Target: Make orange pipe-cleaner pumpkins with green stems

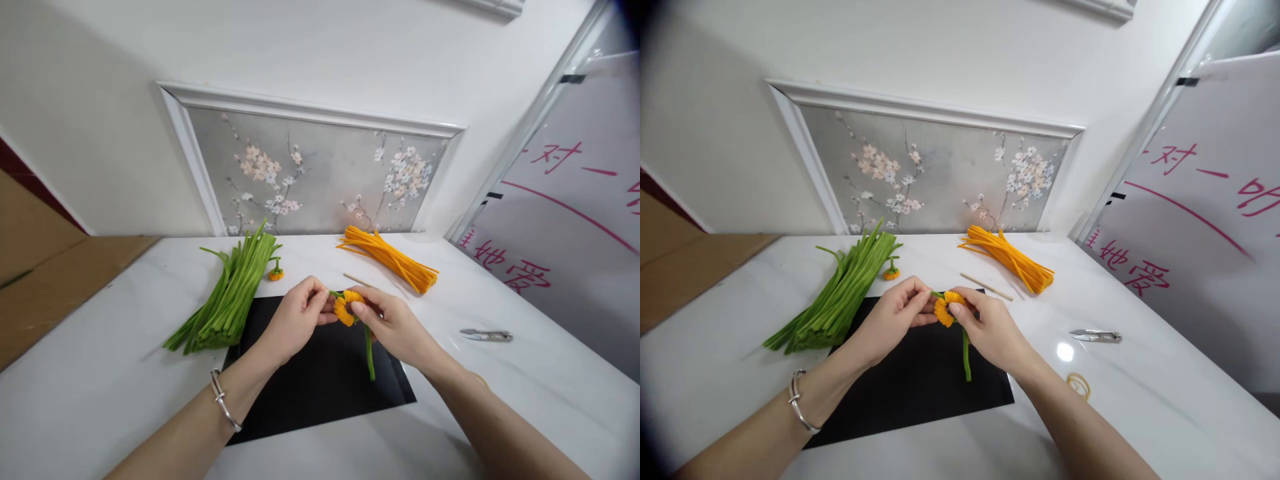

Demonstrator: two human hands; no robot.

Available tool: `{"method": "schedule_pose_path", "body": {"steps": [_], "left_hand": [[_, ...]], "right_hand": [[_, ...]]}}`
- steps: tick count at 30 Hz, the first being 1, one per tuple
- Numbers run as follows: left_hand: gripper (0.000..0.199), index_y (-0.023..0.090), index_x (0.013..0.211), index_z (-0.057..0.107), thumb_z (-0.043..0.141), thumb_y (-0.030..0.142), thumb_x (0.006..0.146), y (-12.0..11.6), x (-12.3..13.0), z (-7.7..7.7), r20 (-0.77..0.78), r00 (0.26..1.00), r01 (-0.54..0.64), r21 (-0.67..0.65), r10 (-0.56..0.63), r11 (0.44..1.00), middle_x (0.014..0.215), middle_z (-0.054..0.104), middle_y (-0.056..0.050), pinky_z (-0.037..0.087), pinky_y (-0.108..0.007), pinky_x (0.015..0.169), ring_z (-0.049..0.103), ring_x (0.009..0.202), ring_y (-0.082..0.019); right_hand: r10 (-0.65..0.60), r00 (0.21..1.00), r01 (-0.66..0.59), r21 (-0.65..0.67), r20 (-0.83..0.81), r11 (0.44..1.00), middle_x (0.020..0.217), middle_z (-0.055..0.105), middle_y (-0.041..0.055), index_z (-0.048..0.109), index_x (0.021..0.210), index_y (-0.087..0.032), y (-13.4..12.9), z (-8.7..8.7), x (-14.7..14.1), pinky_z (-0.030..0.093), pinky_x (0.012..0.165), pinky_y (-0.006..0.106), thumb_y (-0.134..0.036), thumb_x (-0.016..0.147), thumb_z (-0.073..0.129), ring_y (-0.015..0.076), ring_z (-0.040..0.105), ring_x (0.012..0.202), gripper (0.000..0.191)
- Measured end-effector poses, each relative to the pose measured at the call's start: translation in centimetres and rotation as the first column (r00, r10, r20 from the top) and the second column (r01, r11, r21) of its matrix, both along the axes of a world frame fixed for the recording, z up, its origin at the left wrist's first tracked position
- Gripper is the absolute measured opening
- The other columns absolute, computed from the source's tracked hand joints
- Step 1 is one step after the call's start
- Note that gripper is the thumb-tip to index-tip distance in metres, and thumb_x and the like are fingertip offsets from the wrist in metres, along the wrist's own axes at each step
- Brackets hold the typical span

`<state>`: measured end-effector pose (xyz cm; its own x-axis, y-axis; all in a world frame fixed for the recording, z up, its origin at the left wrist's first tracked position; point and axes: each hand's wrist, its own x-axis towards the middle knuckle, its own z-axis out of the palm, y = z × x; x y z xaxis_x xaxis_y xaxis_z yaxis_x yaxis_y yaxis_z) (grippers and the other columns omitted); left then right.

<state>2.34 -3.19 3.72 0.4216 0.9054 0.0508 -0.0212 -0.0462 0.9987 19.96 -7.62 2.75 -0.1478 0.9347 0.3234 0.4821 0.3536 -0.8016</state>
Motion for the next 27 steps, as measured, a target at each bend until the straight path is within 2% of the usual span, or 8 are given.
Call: {"method": "schedule_pose_path", "body": {"steps": [2,8,11,14,16,18,23,27], "left_hand": [[0.020,0.017,0.075,0.046,0.055,0.028,0.088,-0.2,0.3,-0.1,0.047,0.998,-0.038,-0.057,0.040,0.998,0.081,0.061,0.000,0.058,-0.031,0.075,0.068,0.078,-0.014],[0.023,0.017,0.072,0.045,0.059,0.028,0.088,-0.8,0.8,0.1,0.181,0.975,-0.091,-0.195,0.127,0.977,0.082,0.065,-0.002,0.057,-0.034,0.079,0.068,0.087,-0.017],[0.022,0.017,0.073,0.046,0.061,0.027,0.087,-1.0,0.8,0.4,0.220,0.969,-0.061,-0.238,0.115,0.969,0.084,0.068,-0.003,0.056,-0.035,0.080,0.069,0.086,-0.018],[0.020,0.017,0.072,0.047,0.060,0.022,0.087,-1.2,0.8,0.6,0.267,0.959,-0.018,-0.272,0.093,0.962,0.086,0.070,-0.004,0.056,-0.033,0.080,0.070,0.087,-0.018],[0.019,0.017,0.071,0.048,0.059,0.019,0.088,-1.4,0.9,0.7,0.299,0.951,0.013,-0.300,0.081,0.954,0.085,0.070,-0.004,0.056,-0.032,0.081,0.070,0.087,-0.018],[0.020,0.017,0.070,0.049,0.057,0.016,0.088,-1.5,1.0,0.8,0.324,0.943,0.034,-0.327,0.079,0.944,0.084,0.071,-0.004,0.055,-0.031,0.085,0.070,0.087,-0.017],[0.021,0.017,0.069,0.049,0.054,0.012,0.088,-1.4,1.1,0.9,0.386,0.916,0.034,-0.353,0.112,0.935,0.088,0.071,-0.005,0.053,-0.032,0.092,0.070,0.090,-0.016],[0.011,0.018,0.080,0.053,0.060,0.021,0.087,-1.1,0.6,1.1,0.298,0.954,0.083,-0.271,0.001,0.959,0.095,0.069,-0.004,0.055,-0.032,0.085,0.070,0.091,-0.018]], "right_hand": [[0.005,1.000,-0.006,-0.032,-0.026,0.999,0.078,0.063,-0.0004,0.063,0.108,-0.020,0.1,-0.2,0.0,0.045,0.062,0.024,-0.030,0.093,0.044,0.0136,0.057,0.067,0.026],[0.035,0.997,-0.042,-0.103,-0.068,0.994,0.057,0.051,-0.0052,0.057,0.124,-0.019,0.0,-0.2,0.4,0.045,0.056,0.023,-0.027,0.094,0.043,0.0117,0.052,0.053,0.034],[0.021,0.996,-0.027,-0.068,-0.090,0.997,0.071,0.061,-0.0012,0.046,0.136,-0.020,-0.1,0.0,0.4,0.049,0.061,0.026,-0.032,0.090,0.052,0.0138,0.057,0.061,0.048],[-0.059,0.998,0.059,0.041,-0.012,0.997,0.105,0.066,0.0056,0.045,0.138,-0.024,-0.3,0.1,0.1,0.051,0.081,0.035,-0.029,0.080,0.067,0.0205,0.063,0.089,0.062],[-0.117,0.992,0.110,0.122,0.054,0.986,0.117,0.064,0.0071,0.050,0.134,-0.025,-0.3,0.1,0.0,0.047,0.092,0.040,-0.024,0.080,0.065,0.0236,0.060,0.104,0.056],[-0.138,0.986,0.120,0.174,0.092,0.977,0.120,0.063,0.0078,0.054,0.129,-0.025,-0.2,0.2,0.2,0.045,0.096,0.041,-0.022,0.084,0.061,0.0243,0.059,0.109,0.045],[-0.112,0.983,0.080,0.210,0.147,0.974,0.115,0.065,0.0069,0.057,0.121,-0.024,0.2,0.1,1.0,0.047,0.093,0.039,-0.025,0.089,0.055,0.0229,0.061,0.105,0.032],[-0.091,0.986,0.062,0.202,0.138,0.977,0.119,0.064,0.0058,0.055,0.122,-0.025,0.3,0.2,1.4,0.047,0.094,0.038,-0.023,0.090,0.054,0.0225,0.060,0.108,0.033]]}}
